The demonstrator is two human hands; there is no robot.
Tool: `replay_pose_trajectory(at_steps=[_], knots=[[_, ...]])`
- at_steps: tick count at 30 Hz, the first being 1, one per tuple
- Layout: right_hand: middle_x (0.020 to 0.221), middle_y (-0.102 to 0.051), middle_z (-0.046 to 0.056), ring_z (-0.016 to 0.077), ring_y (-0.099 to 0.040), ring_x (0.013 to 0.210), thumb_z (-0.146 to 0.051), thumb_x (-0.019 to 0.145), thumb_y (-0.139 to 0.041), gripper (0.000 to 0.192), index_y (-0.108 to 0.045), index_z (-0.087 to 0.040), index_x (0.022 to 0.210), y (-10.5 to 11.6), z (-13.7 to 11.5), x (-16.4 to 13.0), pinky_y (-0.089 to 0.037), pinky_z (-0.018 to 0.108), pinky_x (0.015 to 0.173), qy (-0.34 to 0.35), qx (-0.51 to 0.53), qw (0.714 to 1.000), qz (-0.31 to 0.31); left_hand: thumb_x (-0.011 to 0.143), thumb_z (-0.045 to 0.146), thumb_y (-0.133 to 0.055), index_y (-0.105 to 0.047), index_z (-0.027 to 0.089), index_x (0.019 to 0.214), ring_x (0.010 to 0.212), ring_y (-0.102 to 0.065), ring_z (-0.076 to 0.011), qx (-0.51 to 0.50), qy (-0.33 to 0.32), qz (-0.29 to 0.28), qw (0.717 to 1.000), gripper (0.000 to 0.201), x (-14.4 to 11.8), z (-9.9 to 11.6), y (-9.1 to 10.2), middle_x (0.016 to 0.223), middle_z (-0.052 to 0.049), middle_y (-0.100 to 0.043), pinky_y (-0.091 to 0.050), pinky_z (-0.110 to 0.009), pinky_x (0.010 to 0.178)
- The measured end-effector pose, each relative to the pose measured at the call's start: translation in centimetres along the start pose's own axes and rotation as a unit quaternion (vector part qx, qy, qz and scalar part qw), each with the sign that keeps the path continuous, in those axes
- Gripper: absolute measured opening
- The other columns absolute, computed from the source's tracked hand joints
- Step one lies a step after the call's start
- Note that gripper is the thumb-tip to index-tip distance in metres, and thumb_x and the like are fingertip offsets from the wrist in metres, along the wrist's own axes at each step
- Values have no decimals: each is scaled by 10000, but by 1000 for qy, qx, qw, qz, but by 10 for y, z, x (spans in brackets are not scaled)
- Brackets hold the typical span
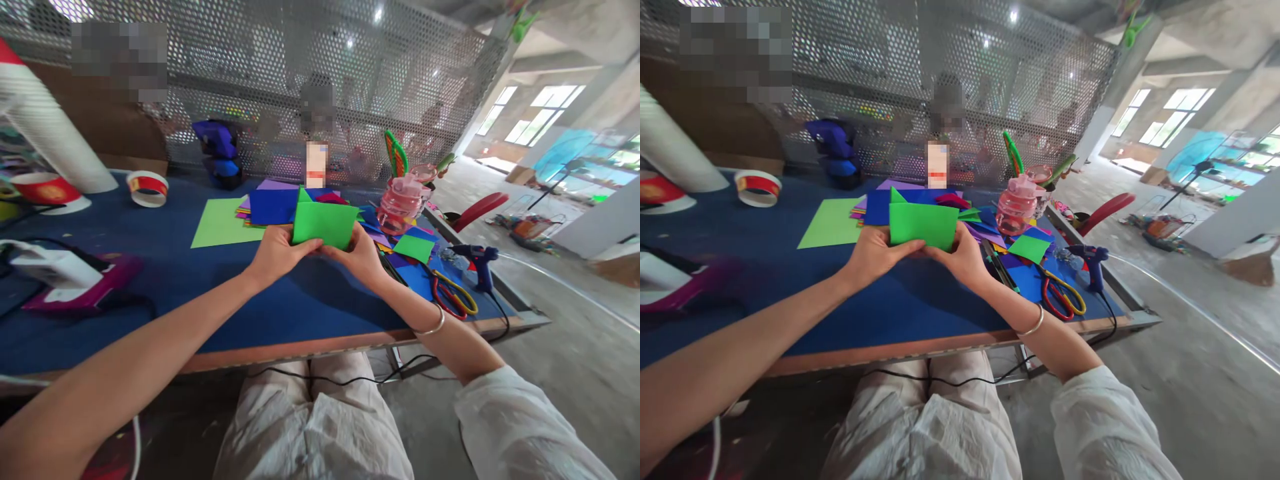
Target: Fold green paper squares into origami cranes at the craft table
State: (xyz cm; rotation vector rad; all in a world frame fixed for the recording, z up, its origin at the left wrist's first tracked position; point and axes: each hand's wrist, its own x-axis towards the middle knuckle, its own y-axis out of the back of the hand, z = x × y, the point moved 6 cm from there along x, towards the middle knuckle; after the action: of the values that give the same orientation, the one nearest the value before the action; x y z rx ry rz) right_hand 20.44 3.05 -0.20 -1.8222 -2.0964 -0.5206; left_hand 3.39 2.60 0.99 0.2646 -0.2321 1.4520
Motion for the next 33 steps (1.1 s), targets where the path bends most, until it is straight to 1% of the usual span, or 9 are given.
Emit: replay_pose_trajectory(at_steps=[4, 7, 10, 14, 18, 23, 26, 28, 33], knots=[[1138, -743, 99, 237, -702, 1012, -469, 568, -952, 735, -571, -194, 1133, 0, 4, 0, -573, 405, 949, -22, 13, 1000, -8, 549, 477, -945, -750, 161, 694, 715, -758, -278, 6, 15, -15, 1000, 398, -2, -2, -5, 708, -59, -777, -644, -354, 681], [1228, -727, 116, 264, -685, 1098, -479, 579, -941, 767, -574, -192, 1188, 3, 2, 0, -552, 421, 1003, -33, -5, 999, -17, 510, 503, -955, -754, 145, 756, 703, -760, -269, -9, 45, -26, 999, 479, -1, -3, -7, 717, -59, -776, -655, -378, 724], [1233, -729, 104, 273, -675, 1114, -490, 599, -922, 736, -596, -195, 1189, 2, 1, 0, -541, 421, 1021, -44, -25, 998, -37, 453, 512, -974, -752, 136, 801, 673, -761, -260, -30, 85, -39, 995, 559, 1, -5, -7, 704, -57, -774, -664, -394, 734], [1191, -737, 89, 267, -681, 1066, -488, 600, -913, 703, -609, -195, 1162, -1, 3, 2, -549, 416, 995, -58, -2, 997, -58, 391, 488, -1000, -759, 140, 801, 654, -761, -249, -46, 128, -53, 989, 589, 3, -8, -5, 690, -61, -776, -663, -371, 716], [1189, -728, 81, 249, -670, 1060, -461, 618, -895, 694, -586, -197, 1181, -1, 6, 3, -559, 393, 959, -72, 15, 996, -58, 379, 474, -1014, -776, 133, 808, 651, -759, -231, -49, 146, -55, 986, 597, 6, -11, -1, 710, -75, -786, -651, -338, 703], [1070, -724, 47, 184, -644, 887, -444, 658, -866, 591, -595, -193, 1119, 2, 4, 2, -551, 325, 810, -86, 14, 995, -49, 331, 427, -1029, -784, 138, 763, 644, -753, -216, -42, 140, -50, 988, 575, 10, -8, 6, 733, -71, -796, -637, -317, 684], [952, -699, 8, 137, -578, 737, -451, 635, -883, 584, -596, -200, 1076, 1, 3, 2, -514, 280, 665, -94, 25, 994, -52, 329, 442, -1030, -787, 143, 754, 617, -745, -212, -37, 128, -43, 990, 574, 11, -6, 8, 697, -57, -786, -630, -312, 650], [886, -678, -9, 120, -544, 677, -454, 610, -905, 573, -591, -207, 1020, -1, 2, 2, -492, 268, 603, -101, 34, 992, -61, 329, 449, -1032, -791, 142, 762, 611, -743, -211, -36, 122, -42, 991, 584, 10, -6, 8, 694, -54, -784, -634, -319, 654], [759, -646, -33, 119, -551, 630, -438, 628, -899, 506, -588, -207, 952, -2, 1, 1, -490, 280, 607, -97, 30, 993, -65, 344, 445, -1034, -790, 138, 773, 629, -748, -212, -35, 122, -54, 990, 582, 10, -9, 5, 697, -56, -784, -638, -323, 680]])
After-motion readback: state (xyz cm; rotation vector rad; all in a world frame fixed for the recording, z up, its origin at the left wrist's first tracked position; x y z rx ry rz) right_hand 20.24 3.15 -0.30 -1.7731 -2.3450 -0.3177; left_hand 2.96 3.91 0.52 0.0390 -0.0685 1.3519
